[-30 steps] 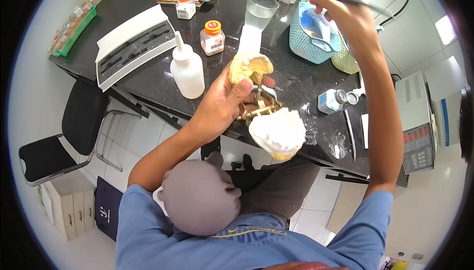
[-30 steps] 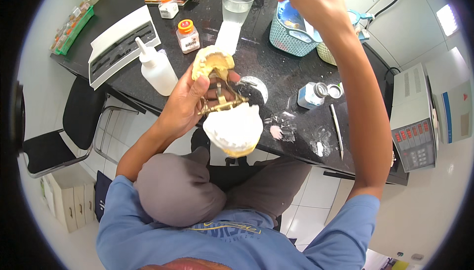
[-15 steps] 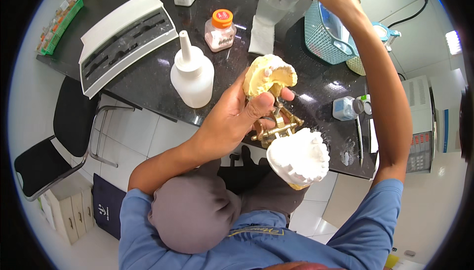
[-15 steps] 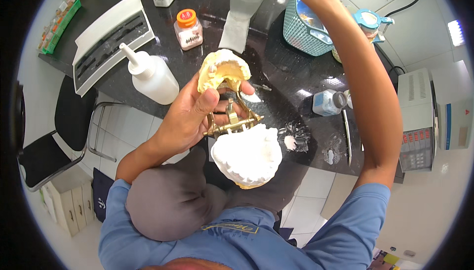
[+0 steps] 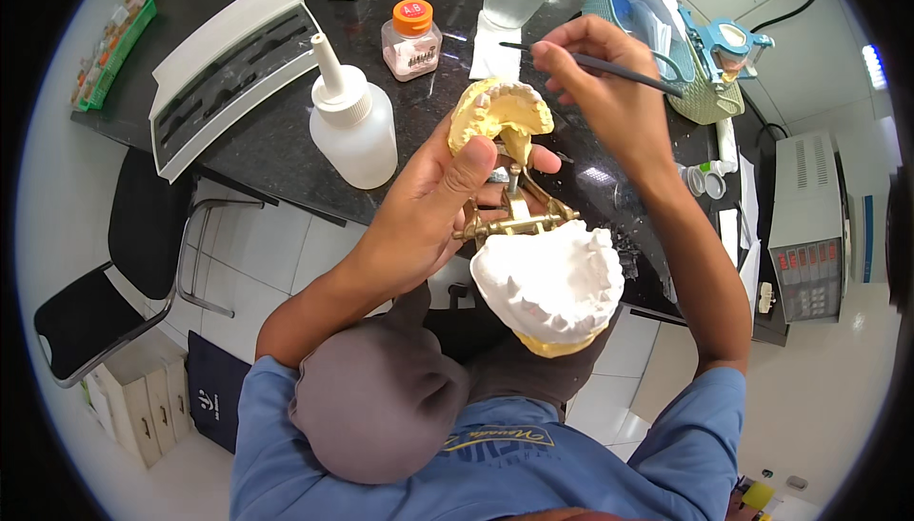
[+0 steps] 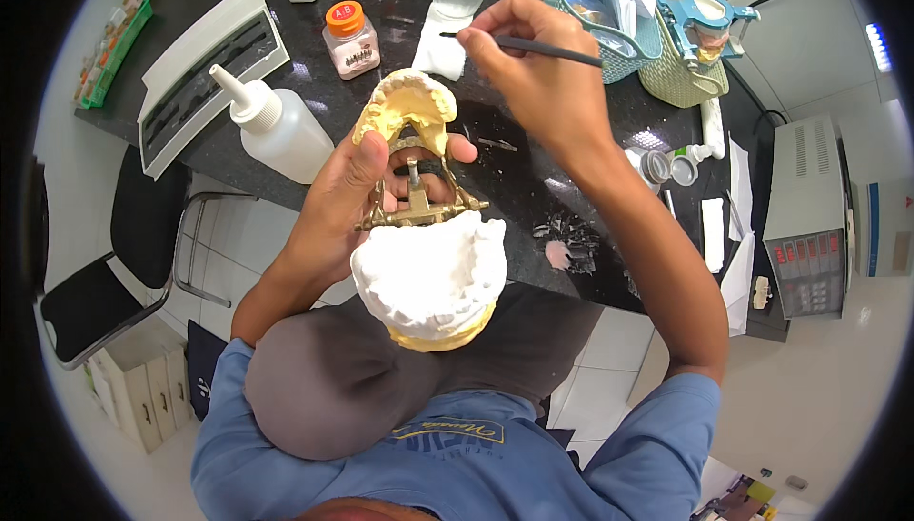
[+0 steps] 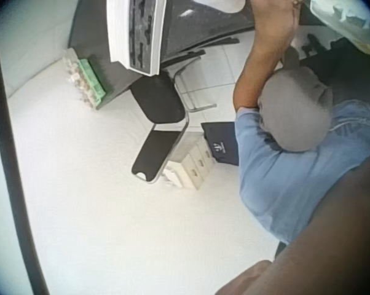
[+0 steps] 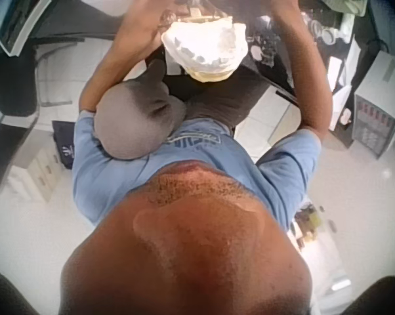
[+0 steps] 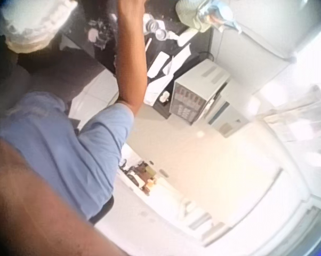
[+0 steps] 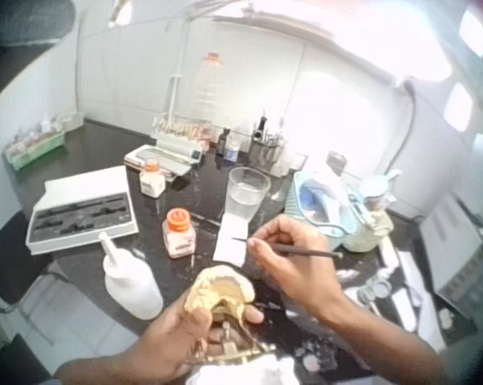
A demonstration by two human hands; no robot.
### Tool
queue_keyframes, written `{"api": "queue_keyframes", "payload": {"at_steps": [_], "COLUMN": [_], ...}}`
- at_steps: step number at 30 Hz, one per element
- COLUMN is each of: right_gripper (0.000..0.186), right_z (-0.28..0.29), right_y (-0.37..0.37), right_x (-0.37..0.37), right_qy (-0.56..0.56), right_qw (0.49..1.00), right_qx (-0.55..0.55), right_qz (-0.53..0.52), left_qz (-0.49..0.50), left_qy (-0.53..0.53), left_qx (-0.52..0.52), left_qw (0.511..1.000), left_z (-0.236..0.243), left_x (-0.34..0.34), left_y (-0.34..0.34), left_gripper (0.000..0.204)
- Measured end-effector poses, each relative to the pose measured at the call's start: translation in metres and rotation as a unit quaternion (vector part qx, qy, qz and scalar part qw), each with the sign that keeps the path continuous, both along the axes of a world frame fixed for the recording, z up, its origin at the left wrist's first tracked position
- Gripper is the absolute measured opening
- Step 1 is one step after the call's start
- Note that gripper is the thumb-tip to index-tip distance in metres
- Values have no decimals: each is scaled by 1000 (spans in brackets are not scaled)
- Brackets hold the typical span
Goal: The person applies a white substance to a dental model using a small brush, occasionally wiping the brush with a paper towel and picking up more substance from a nearby surface.
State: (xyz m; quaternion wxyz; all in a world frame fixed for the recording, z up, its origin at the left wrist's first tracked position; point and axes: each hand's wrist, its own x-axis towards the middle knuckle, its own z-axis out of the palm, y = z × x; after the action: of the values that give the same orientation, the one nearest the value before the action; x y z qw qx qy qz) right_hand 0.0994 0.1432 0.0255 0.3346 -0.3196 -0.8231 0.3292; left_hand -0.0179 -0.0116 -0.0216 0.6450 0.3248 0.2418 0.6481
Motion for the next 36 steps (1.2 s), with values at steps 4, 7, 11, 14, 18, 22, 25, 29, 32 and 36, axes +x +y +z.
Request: {"api": "queue_keyframes", "payload": {"at_steps": [4, 7, 11, 14, 18, 22, 25, 29, 32, 36], "right_gripper": [17, 16, 12, 18, 25, 23, 19, 19, 16, 10], "right_z": [-13, -11, 19, 37, 34, 12, -3, -22, -30, -32], "right_y": [1, -3, -28, -63, -95, -109, -116, -123, -128, -129], "right_x": [6, 18, 46, 66, 96, 134, 153, 172, 184, 186], "right_qy": [-29, -56, -64, 17, 133, 197, 244, 267, 229, 232], "right_qw": [999, 998, 996, 998, 985, 970, 957, 951, 962, 946], "right_qx": [-40, -39, 51, 29, 55, 27, -18, -5, -54, -171], "right_qz": [8, 13, -41, -62, -90, -139, -154, -156, -139, -149], "left_qz": [-14, -21, -22, -21, -33, -39, -63, -94, -115, -171], "left_qy": [-32, -37, -31, -27, -21, 35, 76, 112, 81, 120], "left_qx": [0, -2, -15, -19, -19, -44, -54, -107, -168, -191], "left_qw": [999, 999, 999, 999, 999, 998, 994, 983, 976, 959], "left_z": [2, 2, 2, 3, 11, 18, 18, 22, 22, 21], "left_x": [3, 3, 5, 8, 16, 21, 24, 22, 26, 28], "left_y": [-1, -2, -4, -4, -5, -6, -5, -8, -7, -2], "left_gripper": [52, 51, 51, 51, 49, 47, 50, 54, 60, 64]}}
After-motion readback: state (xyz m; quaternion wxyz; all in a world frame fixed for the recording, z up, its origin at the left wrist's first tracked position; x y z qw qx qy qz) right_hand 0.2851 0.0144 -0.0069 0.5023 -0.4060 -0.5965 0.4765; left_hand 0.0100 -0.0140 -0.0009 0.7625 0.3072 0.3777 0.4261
